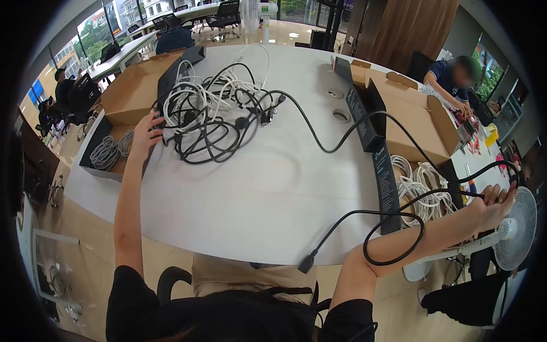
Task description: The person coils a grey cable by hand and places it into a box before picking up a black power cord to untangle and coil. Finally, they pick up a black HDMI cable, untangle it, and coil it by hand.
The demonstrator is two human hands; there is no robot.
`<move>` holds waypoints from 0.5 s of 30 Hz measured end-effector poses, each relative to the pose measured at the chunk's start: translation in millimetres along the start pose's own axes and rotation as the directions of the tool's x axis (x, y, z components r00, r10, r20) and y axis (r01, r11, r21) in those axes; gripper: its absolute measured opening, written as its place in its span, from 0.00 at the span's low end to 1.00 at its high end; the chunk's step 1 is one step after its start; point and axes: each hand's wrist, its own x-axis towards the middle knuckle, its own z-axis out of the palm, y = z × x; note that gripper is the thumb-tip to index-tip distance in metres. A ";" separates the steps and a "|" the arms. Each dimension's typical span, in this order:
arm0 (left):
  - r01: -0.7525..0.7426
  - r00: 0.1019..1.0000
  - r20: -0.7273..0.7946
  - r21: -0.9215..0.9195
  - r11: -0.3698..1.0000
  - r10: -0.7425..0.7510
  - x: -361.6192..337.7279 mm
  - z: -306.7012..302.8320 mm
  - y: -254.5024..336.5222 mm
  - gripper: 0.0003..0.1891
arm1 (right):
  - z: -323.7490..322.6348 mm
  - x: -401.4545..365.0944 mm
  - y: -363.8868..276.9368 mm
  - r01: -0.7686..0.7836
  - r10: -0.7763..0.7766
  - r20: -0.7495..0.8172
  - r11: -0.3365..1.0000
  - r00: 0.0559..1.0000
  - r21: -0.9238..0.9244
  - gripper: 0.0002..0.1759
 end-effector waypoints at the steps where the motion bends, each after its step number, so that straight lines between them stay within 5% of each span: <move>1: -0.137 0.987 -0.068 0.117 0.984 0.145 5.9 -5.3 -3.1 0.17 | -1.2 3.2 1.0 0.002 -0.002 0.016 1.000 1.000 0.001 0.14; 3: -0.367 0.885 -0.143 0.368 0.854 0.442 18.3 -14.3 -12.1 0.10 | 1.8 0.7 1.9 0.027 -0.027 0.010 1.000 1.000 0.003 0.14; 6: -0.674 0.699 -0.003 0.332 0.660 0.715 -48.9 48.0 35.2 0.04 | 21.2 -20.4 -1.2 0.058 -0.059 -0.038 0.998 0.998 -0.018 0.13; 8: -0.747 0.660 0.235 0.309 0.589 0.713 -82.8 79.7 53.5 0.05 | 25.0 -22.5 -0.6 0.063 -0.063 -0.031 0.998 0.998 -0.007 0.14; 12: -0.927 0.376 0.604 0.241 0.289 0.703 -108.3 146.4 61.4 0.08 | 34.1 -30.7 1.1 0.072 -0.071 -0.064 0.997 0.995 0.021 0.13; 15: -0.896 0.442 0.704 0.376 0.236 0.556 -102.5 189.8 39.3 0.14 | 30.9 -28.3 -2.0 0.089 -0.088 -0.056 0.996 0.995 0.022 0.13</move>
